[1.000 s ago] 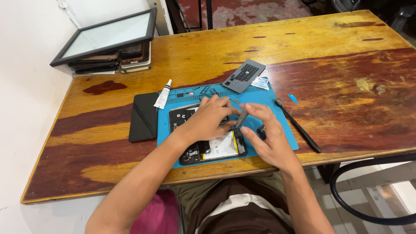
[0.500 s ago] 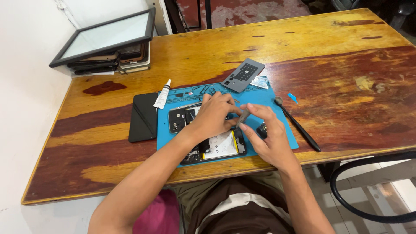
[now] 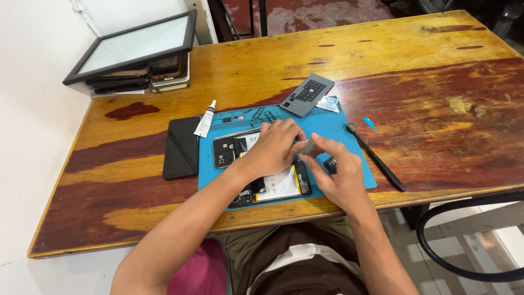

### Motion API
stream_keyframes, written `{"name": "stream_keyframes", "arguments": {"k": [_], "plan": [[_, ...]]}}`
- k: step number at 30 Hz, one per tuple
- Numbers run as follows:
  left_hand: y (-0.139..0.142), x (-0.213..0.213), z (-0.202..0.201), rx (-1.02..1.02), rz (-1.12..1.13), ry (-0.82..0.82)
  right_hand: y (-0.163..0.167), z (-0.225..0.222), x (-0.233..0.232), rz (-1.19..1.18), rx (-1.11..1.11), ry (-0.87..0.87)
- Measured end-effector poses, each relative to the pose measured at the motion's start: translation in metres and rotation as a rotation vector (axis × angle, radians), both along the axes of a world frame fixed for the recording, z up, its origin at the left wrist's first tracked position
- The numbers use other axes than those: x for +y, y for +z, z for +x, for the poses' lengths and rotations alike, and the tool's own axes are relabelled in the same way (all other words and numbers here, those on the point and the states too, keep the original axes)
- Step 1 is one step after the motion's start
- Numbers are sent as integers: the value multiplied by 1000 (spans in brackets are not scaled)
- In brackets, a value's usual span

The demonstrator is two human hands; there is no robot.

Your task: The person uses a screwdriver to remove screws from the back of a disassembled smartphone and places them on a blue mat. The person then uses a spudger to pry and separate internal components. The person continues to remove screws and manipulate parts of the phone.

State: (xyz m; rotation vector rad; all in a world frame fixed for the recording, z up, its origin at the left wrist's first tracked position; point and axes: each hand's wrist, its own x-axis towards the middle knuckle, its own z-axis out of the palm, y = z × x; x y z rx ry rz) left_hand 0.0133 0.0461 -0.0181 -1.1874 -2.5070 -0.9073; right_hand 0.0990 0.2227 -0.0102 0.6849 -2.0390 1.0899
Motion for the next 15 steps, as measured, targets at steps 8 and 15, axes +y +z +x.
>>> {"name": "stream_keyframes", "arguments": {"k": [8,15], "plan": [[-1,-3,-2,-33,2,43,-5,-3,5,-43,15,18],[-1,-8,-4,-69,59,26,-6,-2,6,-113,39,-118]]}}
